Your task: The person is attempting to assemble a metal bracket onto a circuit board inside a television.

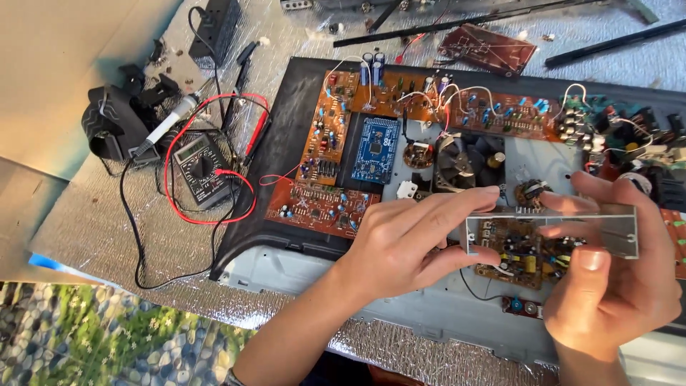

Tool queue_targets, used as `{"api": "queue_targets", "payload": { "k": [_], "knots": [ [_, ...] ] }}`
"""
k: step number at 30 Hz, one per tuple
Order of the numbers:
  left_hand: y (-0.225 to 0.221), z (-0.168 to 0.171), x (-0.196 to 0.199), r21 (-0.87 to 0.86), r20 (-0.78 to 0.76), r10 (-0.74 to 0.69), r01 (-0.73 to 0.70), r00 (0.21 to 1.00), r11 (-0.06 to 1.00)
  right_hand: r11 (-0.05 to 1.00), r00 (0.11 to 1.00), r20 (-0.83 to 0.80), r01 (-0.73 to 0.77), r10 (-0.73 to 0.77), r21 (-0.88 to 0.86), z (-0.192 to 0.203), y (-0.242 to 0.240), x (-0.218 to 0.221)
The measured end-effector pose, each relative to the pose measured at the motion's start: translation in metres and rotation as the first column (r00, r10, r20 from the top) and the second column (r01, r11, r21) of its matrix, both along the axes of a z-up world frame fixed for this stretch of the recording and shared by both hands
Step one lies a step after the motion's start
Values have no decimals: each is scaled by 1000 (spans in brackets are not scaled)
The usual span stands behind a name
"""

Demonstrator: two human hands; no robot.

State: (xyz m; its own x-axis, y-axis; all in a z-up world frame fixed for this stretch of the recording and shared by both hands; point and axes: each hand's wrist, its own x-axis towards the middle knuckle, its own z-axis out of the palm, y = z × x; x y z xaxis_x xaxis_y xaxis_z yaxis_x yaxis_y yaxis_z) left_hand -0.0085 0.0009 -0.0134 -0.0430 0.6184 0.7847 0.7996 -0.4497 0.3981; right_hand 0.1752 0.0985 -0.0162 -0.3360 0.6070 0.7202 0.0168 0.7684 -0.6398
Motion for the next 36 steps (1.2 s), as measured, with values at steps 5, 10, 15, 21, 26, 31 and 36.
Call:
{"api": "queue_targets", "payload": {
  "k": [5,10,15,21,26,31,36],
  "knots": [
    [-1,-1,-2,7,-7,-1,1,1000,1000,999,1000,-7,-7,8,34,0,-1,-1],
    [0,-2,2,13,-16,-11,11,1000,1000,1000,999,-39,5,-5,9,-4,2,-1],
    [-2,4,5,46,15,1,-2,1000,999,999,998,-49,38,-39,-22,5,-11,-6],
    [3,8,-2,26,111,-21,18,994,1000,987,991,-90,82,-95,-140,6,-17,-12],
    [6,1,-2,16,114,-27,25,993,1000,993,992,-103,57,-67,-100,-4,-6,-2],
    [6,0,-2,21,94,10,-12,995,1000,993,998,32,-44,47,-110,-1,-2,2],
    [7,1,-4,5,153,65,-66,986,998,999,994,104,27,-22,-42,-3,-13,5]
  ]
}}
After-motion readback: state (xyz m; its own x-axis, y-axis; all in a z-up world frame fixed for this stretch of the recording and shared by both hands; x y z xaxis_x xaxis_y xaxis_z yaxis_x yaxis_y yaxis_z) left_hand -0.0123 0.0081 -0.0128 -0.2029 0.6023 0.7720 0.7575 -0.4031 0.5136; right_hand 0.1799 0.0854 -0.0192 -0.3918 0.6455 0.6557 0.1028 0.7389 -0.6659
